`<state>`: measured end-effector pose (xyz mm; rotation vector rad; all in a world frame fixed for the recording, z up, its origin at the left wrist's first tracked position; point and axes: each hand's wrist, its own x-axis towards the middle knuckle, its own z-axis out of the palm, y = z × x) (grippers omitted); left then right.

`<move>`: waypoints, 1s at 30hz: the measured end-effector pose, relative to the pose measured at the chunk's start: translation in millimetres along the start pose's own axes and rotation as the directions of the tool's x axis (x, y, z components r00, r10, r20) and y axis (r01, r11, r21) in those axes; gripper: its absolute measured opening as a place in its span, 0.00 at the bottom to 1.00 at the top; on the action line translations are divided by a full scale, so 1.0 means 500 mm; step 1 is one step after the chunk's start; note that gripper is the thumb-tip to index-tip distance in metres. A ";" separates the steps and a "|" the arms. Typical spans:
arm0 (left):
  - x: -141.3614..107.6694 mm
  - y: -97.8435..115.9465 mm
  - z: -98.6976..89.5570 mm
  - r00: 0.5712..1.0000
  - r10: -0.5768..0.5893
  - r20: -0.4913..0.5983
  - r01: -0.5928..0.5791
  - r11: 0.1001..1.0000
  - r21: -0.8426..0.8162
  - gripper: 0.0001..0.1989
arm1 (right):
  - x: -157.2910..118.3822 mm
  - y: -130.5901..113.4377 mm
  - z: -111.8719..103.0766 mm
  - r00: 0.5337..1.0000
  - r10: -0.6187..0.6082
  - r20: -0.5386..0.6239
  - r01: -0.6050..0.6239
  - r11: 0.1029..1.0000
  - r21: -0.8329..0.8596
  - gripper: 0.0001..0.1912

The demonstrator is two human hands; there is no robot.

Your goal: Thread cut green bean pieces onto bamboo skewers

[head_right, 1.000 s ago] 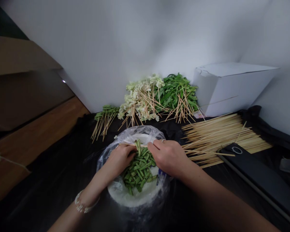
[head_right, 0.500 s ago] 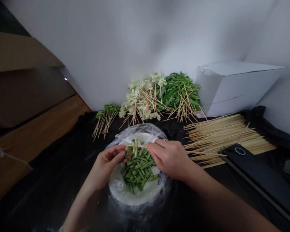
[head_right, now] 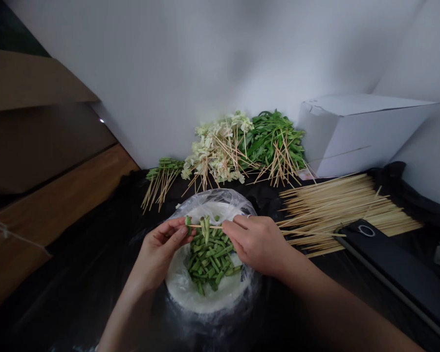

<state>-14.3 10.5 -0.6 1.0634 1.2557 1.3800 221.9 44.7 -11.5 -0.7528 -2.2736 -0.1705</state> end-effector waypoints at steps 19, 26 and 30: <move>-0.003 -0.011 -0.008 0.997 0.052 -0.062 -0.054 0.998 -0.029 0.11 | -0.001 0.000 -0.001 1.000 0.008 0.030 -0.008 1.000 -0.004 0.12; -0.002 -0.014 -0.006 0.997 0.029 -0.067 -0.034 0.997 -0.072 0.11 | -0.001 -0.002 -0.002 1.000 0.002 0.031 -0.002 1.000 -0.005 0.12; -0.002 -0.012 -0.004 0.998 0.007 -0.068 -0.012 0.997 -0.078 0.12 | -0.002 -0.003 -0.003 1.000 -0.002 0.025 0.002 1.000 -0.004 0.12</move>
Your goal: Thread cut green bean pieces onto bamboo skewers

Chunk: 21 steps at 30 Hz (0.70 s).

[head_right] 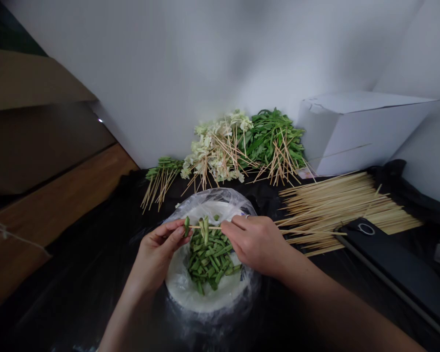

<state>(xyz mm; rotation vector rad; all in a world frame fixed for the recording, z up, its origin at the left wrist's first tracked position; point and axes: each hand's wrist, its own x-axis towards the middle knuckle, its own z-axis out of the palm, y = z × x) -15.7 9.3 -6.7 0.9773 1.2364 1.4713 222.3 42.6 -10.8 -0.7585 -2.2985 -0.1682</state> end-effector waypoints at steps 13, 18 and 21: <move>-0.012 0.020 0.020 0.984 -0.175 -0.020 0.171 0.977 -0.124 0.18 | 0.000 -0.003 0.004 0.997 -0.052 -0.065 0.053 0.999 0.007 0.13; -0.012 0.016 0.026 0.984 -0.175 0.010 0.175 0.972 -0.155 0.17 | 0.000 -0.004 0.005 0.997 -0.051 -0.065 0.052 0.999 0.012 0.13; -0.012 0.010 0.028 0.985 -0.173 0.021 0.174 0.975 -0.139 0.16 | -0.001 -0.004 0.008 0.998 -0.043 -0.050 0.044 0.999 0.027 0.13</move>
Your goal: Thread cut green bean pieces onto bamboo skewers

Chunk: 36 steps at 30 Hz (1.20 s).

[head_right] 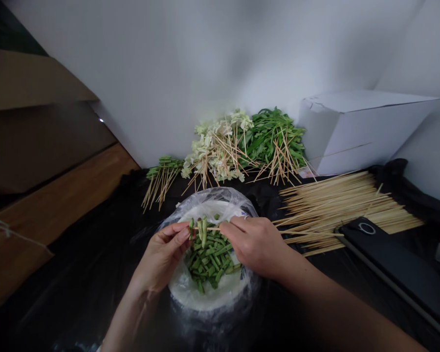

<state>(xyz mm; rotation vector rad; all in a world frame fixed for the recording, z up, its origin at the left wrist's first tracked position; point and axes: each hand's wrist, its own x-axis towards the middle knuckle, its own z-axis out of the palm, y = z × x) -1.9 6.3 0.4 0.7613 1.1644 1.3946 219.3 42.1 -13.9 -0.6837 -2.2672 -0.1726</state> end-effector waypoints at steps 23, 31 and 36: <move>0.034 0.017 -0.021 0.895 0.129 0.427 -0.446 0.288 0.848 0.07 | -0.002 0.018 0.002 0.992 0.002 0.125 0.027 0.972 -0.232 0.08; 0.024 -0.001 0.014 0.849 0.025 0.527 -0.524 0.167 0.835 0.07 | -0.001 0.020 0.002 0.996 -0.014 0.093 0.038 0.966 -0.255 0.10; 0.013 -0.023 0.042 0.824 0.018 0.566 -0.565 0.072 0.822 0.08 | 0.002 0.019 0.001 0.996 -0.021 0.087 0.045 0.961 -0.273 0.12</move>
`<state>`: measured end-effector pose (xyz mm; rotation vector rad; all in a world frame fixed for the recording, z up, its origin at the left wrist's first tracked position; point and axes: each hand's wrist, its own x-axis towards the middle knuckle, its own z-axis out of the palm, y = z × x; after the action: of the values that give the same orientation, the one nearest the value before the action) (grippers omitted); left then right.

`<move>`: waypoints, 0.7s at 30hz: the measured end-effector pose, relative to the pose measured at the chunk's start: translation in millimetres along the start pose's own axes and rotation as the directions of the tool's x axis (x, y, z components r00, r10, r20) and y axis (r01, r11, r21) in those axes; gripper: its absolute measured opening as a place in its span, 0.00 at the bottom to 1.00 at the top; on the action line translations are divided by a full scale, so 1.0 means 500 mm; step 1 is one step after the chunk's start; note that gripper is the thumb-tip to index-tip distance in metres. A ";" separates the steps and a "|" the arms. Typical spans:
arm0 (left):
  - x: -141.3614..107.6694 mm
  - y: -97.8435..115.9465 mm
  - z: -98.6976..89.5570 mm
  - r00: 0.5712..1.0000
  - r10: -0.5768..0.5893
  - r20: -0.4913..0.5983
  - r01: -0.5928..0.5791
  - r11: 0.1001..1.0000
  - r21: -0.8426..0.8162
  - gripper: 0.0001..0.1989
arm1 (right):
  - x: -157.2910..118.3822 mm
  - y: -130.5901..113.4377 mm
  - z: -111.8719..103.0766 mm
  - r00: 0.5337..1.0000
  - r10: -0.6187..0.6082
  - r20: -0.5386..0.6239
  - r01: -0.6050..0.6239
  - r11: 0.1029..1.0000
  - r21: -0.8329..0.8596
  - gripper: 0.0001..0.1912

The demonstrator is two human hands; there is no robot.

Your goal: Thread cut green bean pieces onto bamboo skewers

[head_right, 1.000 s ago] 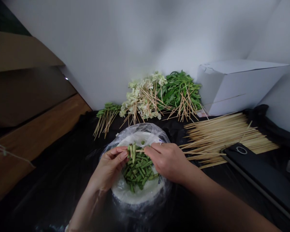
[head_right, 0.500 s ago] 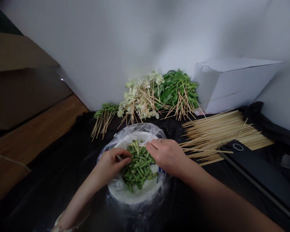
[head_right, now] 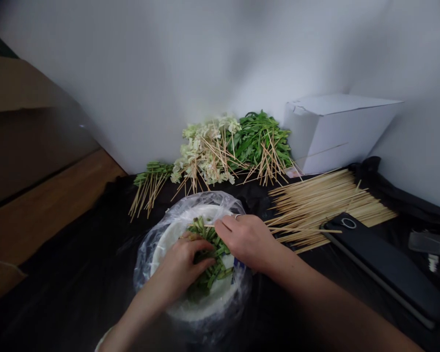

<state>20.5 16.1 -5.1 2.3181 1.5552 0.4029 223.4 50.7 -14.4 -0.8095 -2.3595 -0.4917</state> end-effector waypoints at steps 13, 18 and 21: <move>-0.006 0.008 -0.004 1.000 0.017 -0.007 -0.017 1.000 0.014 0.09 | 0.004 -0.001 -0.013 0.997 0.057 -0.047 -0.055 0.997 0.051 0.12; -0.001 0.008 0.009 0.996 0.080 0.030 -0.082 0.994 0.075 0.11 | 0.006 -0.003 -0.013 0.995 0.069 -0.072 -0.064 0.995 0.072 0.11; 0.006 0.011 0.024 0.995 0.099 0.032 -0.103 0.978 0.180 0.11 | 0.007 -0.002 -0.011 0.995 0.066 -0.073 -0.060 0.995 0.080 0.12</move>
<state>31.2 15.6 -13.3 2.5378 1.5247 0.2673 222.8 48.4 -8.2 -0.8128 -2.2623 -0.3954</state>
